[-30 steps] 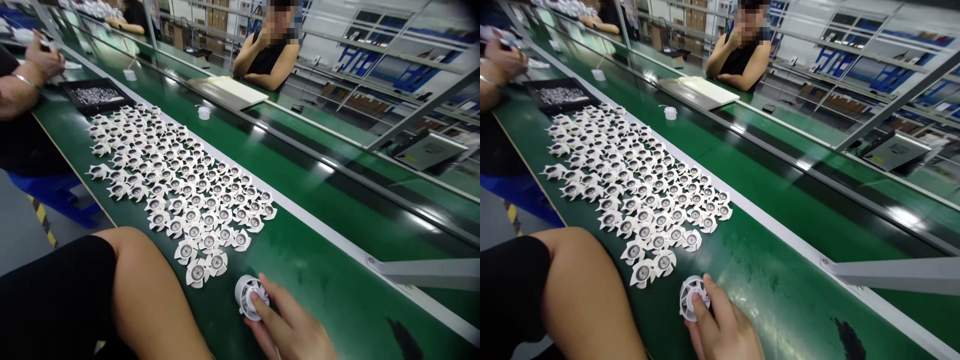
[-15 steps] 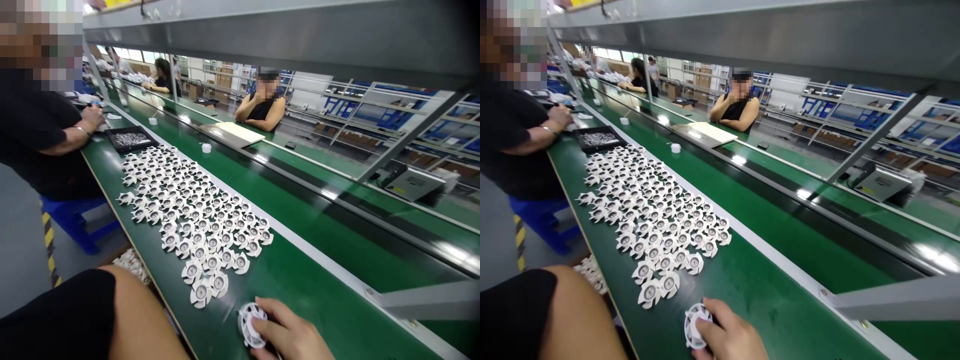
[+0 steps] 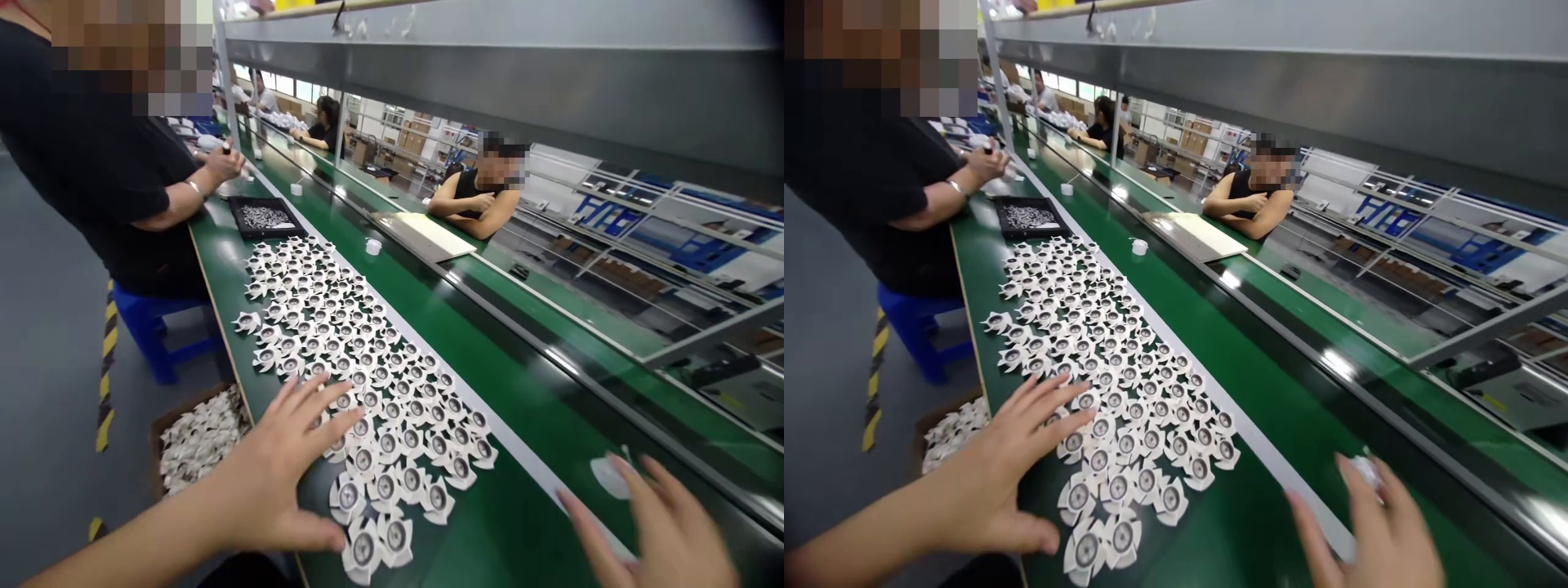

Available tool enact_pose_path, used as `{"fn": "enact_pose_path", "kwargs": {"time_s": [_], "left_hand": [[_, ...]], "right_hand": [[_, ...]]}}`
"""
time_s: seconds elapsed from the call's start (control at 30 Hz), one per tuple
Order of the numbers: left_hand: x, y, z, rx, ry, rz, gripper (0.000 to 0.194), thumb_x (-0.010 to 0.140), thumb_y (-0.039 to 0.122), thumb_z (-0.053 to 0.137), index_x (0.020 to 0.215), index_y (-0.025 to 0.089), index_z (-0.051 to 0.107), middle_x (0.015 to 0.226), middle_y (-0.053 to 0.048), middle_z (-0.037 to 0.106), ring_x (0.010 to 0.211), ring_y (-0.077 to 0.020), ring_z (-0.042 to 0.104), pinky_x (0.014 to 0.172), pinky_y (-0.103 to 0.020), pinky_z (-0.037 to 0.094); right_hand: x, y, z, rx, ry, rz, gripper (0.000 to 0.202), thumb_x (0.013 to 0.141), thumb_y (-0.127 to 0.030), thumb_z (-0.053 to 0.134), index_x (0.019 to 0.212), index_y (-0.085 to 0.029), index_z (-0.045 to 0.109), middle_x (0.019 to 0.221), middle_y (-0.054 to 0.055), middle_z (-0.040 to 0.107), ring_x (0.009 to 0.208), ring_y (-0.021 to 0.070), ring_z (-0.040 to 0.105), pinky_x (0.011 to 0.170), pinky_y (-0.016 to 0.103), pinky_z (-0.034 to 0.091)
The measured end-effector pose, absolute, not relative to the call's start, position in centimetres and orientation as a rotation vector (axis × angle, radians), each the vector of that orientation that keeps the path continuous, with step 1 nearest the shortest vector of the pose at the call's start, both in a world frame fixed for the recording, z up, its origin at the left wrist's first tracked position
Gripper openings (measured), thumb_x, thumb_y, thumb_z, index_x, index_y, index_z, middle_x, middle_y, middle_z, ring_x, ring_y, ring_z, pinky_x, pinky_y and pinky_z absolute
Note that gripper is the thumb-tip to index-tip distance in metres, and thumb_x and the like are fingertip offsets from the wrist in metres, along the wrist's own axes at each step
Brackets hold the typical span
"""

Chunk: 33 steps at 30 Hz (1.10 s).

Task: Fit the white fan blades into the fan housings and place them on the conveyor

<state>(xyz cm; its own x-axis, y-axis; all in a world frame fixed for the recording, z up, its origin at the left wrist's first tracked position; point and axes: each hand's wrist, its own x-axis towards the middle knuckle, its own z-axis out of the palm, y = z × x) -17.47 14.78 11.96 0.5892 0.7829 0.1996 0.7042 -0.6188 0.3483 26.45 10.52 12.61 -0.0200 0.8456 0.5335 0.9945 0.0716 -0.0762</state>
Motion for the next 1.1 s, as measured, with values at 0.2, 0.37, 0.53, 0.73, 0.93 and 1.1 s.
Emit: {"fn": "enact_pose_path", "kwargs": {"time_s": [0.2,0.37,0.53,0.73,0.93,1.1], "left_hand": [[-14.9,17.5,11.4,2.502,1.24,0.272,0.114,0.062,0.094,0.052,0.155,0.04,0.016,0.164,-0.005,0.003,0.143,-0.0543,-0.001,0.105,-0.08,-0.007],[-13.8,17.9,11.7,2.446,1.256,0.244,0.115,0.059,0.094,0.055,0.154,0.04,0.019,0.163,-0.005,0.004,0.141,-0.0561,-0.006,0.102,-0.081,-0.01],[-12.9,17.4,12.1,2.408,1.21,0.228,0.114,0.06,0.094,0.054,0.154,0.041,0.018,0.163,-0.006,0.004,0.141,-0.0564,-0.005,0.1,-0.083,-0.008],[-11.2,16.4,12.2,2.404,1.168,0.177,0.108,0.064,0.094,0.049,0.154,0.04,0.021,0.164,-0.006,0.006,0.141,-0.0567,-0.005,0.101,-0.082,-0.01],[-8.8,14.7,12.1,2.468,1.081,0.115,0.109,0.064,0.096,0.046,0.154,0.04,0.02,0.163,-0.005,0.006,0.141,-0.0572,-0.004,0.101,-0.084,-0.004],[-6.5,14.4,12.8,2.527,0.937,0.007,0.109,0.065,0.095,0.046,0.155,0.037,0.02,0.164,-0.006,0.003,0.142,-0.0556,-0.006,0.103,-0.083,-0.001]], "right_hand": [[16.0,22.2,14.0,-1.569,-2.484,0.091,0.063,0.097,-0.057,0.042,0.151,-0.026,0.035,0.161,0.01,0.023,0.148,0.0347,0.02,0.115,0.06,0.027],[14.1,27.4,12.0,-1.331,-2.743,0.186,0.071,0.095,-0.064,0.04,0.155,-0.028,0.029,0.163,0.008,0.018,0.148,0.0356,0.018,0.115,0.058,0.027],[13.7,26.1,11.7,-1.323,-2.795,0.133,0.073,0.09,-0.069,0.046,0.153,-0.033,0.032,0.162,0.006,0.02,0.146,0.0385,0.023,0.112,0.06,0.031],[15.4,22.9,11.7,-1.381,-2.727,0.196,0.074,0.089,-0.07,0.046,0.152,-0.033,0.034,0.162,0.006,0.019,0.146,0.0371,0.024,0.115,0.058,0.029],[18.5,18.7,11.1,-1.5,-2.624,0.192,0.072,0.091,-0.068,0.046,0.152,-0.034,0.034,0.163,0.004,0.016,0.145,0.0372,0.026,0.114,0.059,0.029],[21.0,14.9,10.9,-1.635,-2.505,0.186,0.069,0.091,-0.066,0.047,0.151,-0.034,0.037,0.162,0.004,0.02,0.144,0.0375,0.028,0.113,0.059,0.031]]}}
